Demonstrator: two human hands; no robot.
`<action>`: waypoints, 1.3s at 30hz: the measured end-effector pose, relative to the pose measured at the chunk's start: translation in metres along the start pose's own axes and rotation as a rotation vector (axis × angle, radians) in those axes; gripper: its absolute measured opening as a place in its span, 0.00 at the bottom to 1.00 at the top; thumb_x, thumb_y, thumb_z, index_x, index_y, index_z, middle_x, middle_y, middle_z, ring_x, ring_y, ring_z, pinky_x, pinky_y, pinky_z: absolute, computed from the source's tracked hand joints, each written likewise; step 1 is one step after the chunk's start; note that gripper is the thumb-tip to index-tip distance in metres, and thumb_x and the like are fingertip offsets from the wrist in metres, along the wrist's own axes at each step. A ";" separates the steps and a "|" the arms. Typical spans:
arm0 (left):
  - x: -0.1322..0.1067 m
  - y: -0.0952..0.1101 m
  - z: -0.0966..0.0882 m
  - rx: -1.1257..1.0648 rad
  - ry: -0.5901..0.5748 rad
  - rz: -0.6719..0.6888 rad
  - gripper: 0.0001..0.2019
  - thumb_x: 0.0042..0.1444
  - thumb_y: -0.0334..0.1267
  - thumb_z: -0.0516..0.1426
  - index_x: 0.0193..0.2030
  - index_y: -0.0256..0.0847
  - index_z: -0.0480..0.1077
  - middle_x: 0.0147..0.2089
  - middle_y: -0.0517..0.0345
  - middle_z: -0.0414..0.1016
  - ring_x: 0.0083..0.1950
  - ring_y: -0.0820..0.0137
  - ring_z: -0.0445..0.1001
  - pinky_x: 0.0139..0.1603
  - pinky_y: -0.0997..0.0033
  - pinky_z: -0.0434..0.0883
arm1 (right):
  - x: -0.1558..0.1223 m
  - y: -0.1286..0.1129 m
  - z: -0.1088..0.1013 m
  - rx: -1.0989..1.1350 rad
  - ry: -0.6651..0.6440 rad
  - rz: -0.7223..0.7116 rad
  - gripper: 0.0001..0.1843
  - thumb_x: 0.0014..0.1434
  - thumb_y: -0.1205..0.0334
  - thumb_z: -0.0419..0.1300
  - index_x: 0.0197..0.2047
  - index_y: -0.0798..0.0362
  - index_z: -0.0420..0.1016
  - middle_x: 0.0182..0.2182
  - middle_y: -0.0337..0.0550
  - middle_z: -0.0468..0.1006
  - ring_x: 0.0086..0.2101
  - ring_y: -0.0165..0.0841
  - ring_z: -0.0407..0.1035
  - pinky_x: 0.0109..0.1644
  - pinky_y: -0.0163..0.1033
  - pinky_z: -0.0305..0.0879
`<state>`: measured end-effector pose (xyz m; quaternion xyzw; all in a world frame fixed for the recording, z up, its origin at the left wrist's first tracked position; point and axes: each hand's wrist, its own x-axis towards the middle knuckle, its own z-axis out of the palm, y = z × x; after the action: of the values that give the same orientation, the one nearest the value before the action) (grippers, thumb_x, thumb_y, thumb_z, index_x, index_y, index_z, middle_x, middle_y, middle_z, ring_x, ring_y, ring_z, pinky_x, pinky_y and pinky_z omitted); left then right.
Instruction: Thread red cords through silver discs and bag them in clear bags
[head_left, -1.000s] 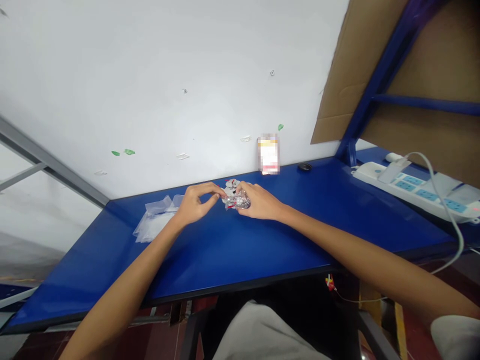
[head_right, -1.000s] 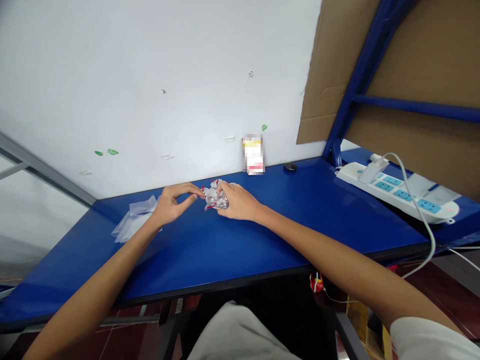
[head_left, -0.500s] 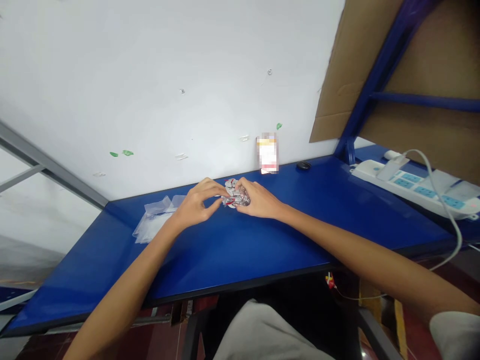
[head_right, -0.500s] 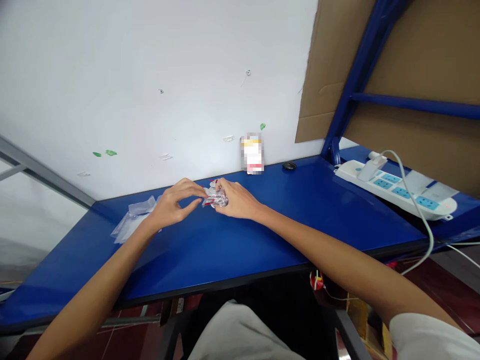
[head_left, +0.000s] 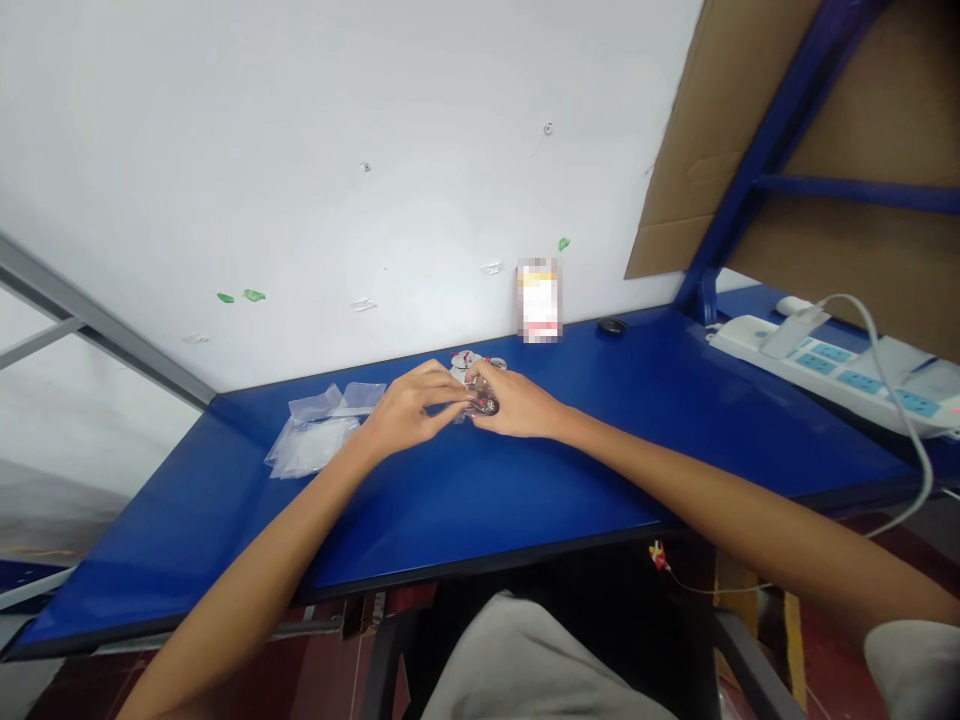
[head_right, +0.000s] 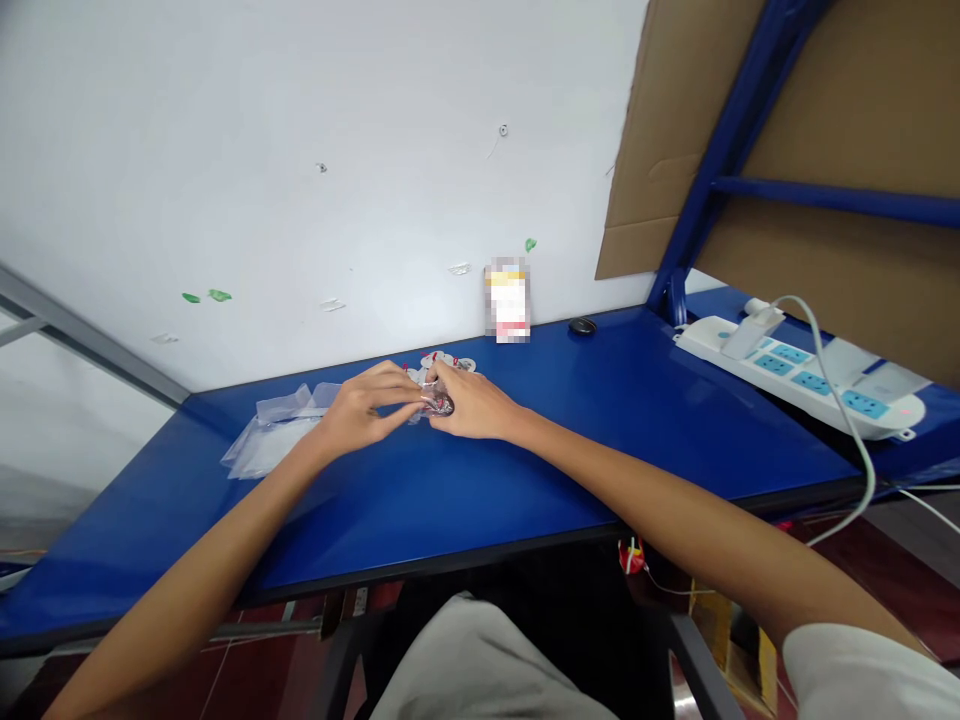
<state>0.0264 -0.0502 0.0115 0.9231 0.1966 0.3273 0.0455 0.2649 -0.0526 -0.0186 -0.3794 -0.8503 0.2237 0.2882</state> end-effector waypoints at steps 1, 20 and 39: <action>0.001 0.002 -0.004 -0.042 -0.003 -0.018 0.09 0.69 0.35 0.62 0.52 0.47 0.84 0.47 0.51 0.86 0.46 0.62 0.77 0.49 0.58 0.74 | 0.000 0.001 0.000 0.004 0.001 0.003 0.24 0.58 0.59 0.66 0.55 0.47 0.64 0.46 0.45 0.80 0.42 0.43 0.75 0.42 0.42 0.64; -0.015 -0.043 0.013 0.172 -0.110 -0.431 0.13 0.67 0.39 0.58 0.54 0.42 0.79 0.49 0.51 0.81 0.49 0.59 0.73 0.54 0.57 0.70 | 0.002 -0.007 0.004 0.319 0.186 -0.008 0.20 0.57 0.58 0.69 0.49 0.46 0.66 0.41 0.38 0.79 0.40 0.37 0.73 0.46 0.42 0.66; -0.004 -0.035 -0.019 -0.514 0.209 -0.669 0.11 0.65 0.46 0.63 0.42 0.41 0.70 0.34 0.57 0.78 0.33 0.70 0.76 0.35 0.71 0.71 | 0.000 0.004 0.004 -0.038 0.062 0.037 0.24 0.57 0.59 0.67 0.55 0.48 0.65 0.47 0.46 0.75 0.39 0.40 0.72 0.39 0.41 0.62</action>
<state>0.0001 -0.0203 0.0167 0.7290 0.4008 0.4244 0.3573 0.2641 -0.0504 -0.0241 -0.4075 -0.8378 0.2010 0.3029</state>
